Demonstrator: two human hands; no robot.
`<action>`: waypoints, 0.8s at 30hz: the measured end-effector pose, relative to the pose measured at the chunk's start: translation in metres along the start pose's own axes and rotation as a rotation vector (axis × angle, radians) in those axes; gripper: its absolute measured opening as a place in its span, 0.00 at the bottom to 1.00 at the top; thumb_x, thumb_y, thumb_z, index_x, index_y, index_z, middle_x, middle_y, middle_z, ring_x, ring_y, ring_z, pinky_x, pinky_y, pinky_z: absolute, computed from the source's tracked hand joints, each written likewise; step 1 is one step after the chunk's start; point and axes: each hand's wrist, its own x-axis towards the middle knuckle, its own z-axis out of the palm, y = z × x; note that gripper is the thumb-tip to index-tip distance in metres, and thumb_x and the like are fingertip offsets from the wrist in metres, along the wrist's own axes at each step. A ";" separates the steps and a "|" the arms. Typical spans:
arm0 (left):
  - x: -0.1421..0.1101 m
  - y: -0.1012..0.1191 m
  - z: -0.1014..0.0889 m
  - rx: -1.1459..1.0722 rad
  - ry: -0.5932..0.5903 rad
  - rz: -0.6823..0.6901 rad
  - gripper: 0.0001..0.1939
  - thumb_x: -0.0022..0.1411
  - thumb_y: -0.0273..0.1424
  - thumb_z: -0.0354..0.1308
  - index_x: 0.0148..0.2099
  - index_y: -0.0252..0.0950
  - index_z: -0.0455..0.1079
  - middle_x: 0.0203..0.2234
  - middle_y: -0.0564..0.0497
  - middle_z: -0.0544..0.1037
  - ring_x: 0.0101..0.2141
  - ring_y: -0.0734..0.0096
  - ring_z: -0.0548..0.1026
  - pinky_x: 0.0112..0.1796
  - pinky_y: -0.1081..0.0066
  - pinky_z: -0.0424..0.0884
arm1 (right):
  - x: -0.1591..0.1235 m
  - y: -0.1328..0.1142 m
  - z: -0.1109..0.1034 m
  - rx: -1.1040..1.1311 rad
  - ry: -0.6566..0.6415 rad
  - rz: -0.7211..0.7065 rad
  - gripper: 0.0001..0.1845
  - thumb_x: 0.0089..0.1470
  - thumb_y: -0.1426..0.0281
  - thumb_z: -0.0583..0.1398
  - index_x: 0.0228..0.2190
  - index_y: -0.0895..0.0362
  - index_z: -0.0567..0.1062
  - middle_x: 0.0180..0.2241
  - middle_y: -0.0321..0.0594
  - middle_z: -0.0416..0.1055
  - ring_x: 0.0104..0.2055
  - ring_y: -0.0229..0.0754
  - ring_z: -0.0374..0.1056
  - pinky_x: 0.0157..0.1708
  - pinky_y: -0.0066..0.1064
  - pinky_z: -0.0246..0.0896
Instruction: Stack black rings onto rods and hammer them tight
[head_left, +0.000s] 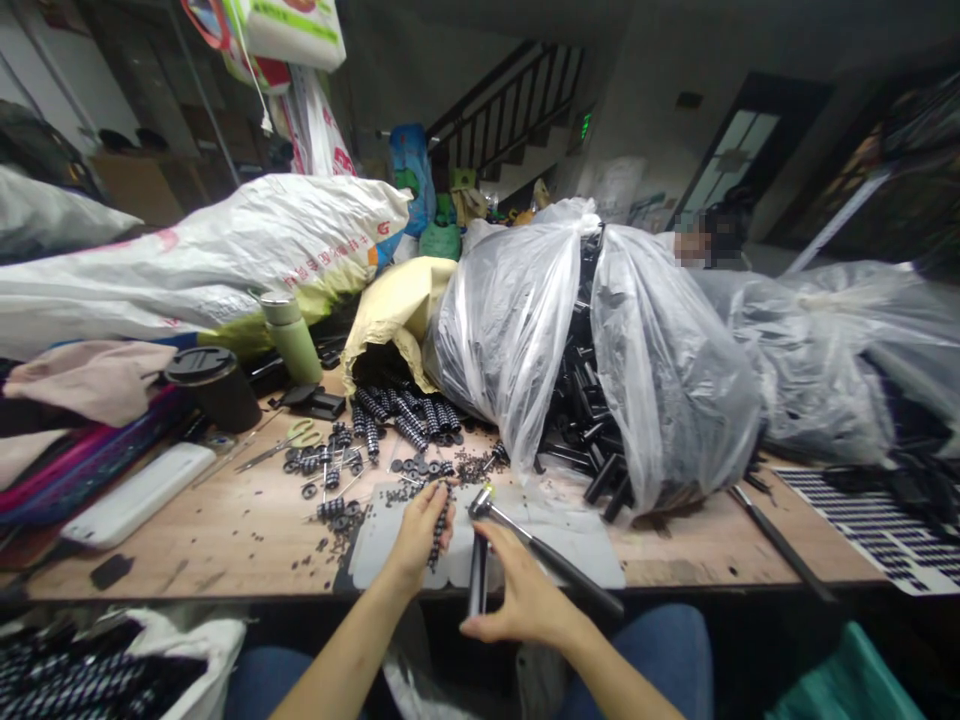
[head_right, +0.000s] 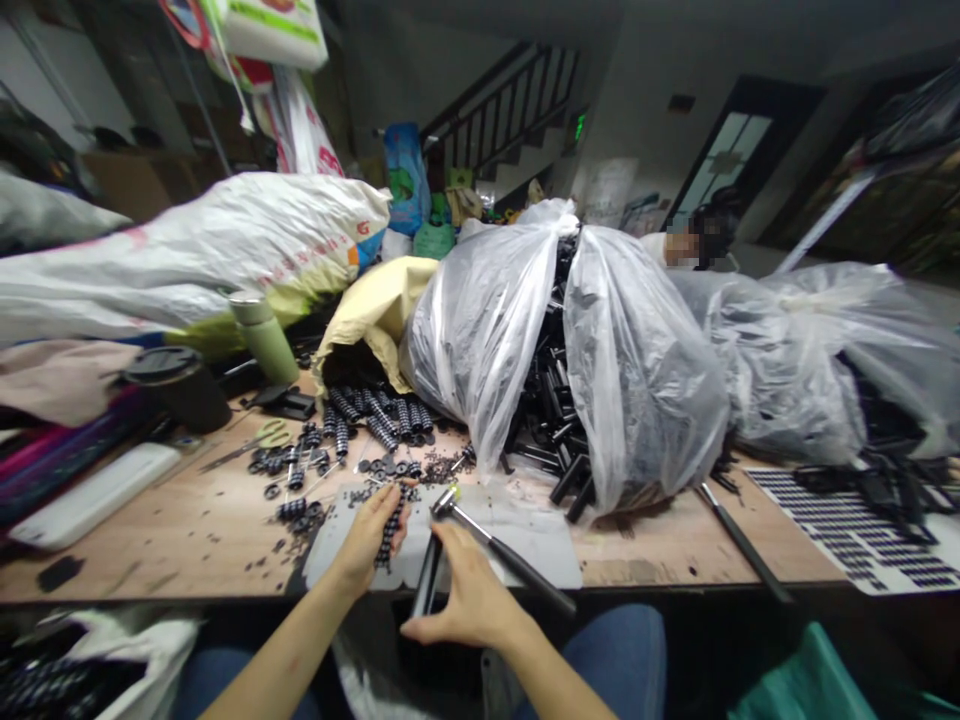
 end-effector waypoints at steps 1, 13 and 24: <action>-0.001 0.001 -0.001 -0.009 -0.006 -0.010 0.24 0.51 0.44 0.54 0.48 0.37 0.60 0.14 0.63 0.61 0.09 0.85 0.55 0.10 0.84 0.50 | -0.002 0.006 0.001 -0.007 0.021 0.030 0.51 0.29 0.61 0.67 0.54 0.61 0.55 0.54 0.53 0.55 0.56 0.53 0.52 0.55 0.45 0.48; -0.015 -0.007 0.023 -0.208 0.036 -0.050 0.21 0.50 0.38 0.58 0.45 0.31 0.66 0.15 0.56 0.68 0.14 0.76 0.68 0.17 0.75 0.66 | 0.016 -0.031 -0.013 0.008 0.128 -0.319 0.58 0.33 0.58 0.66 0.58 0.60 0.42 0.58 0.53 0.46 0.61 0.53 0.42 0.58 0.46 0.42; -0.019 -0.009 0.030 -0.096 0.094 -0.077 0.25 0.52 0.37 0.57 0.50 0.29 0.64 0.13 0.54 0.70 0.15 0.75 0.69 0.18 0.75 0.69 | 0.016 -0.020 -0.005 0.315 0.136 -0.214 0.59 0.27 0.62 0.70 0.56 0.56 0.46 0.56 0.49 0.49 0.59 0.49 0.48 0.58 0.40 0.46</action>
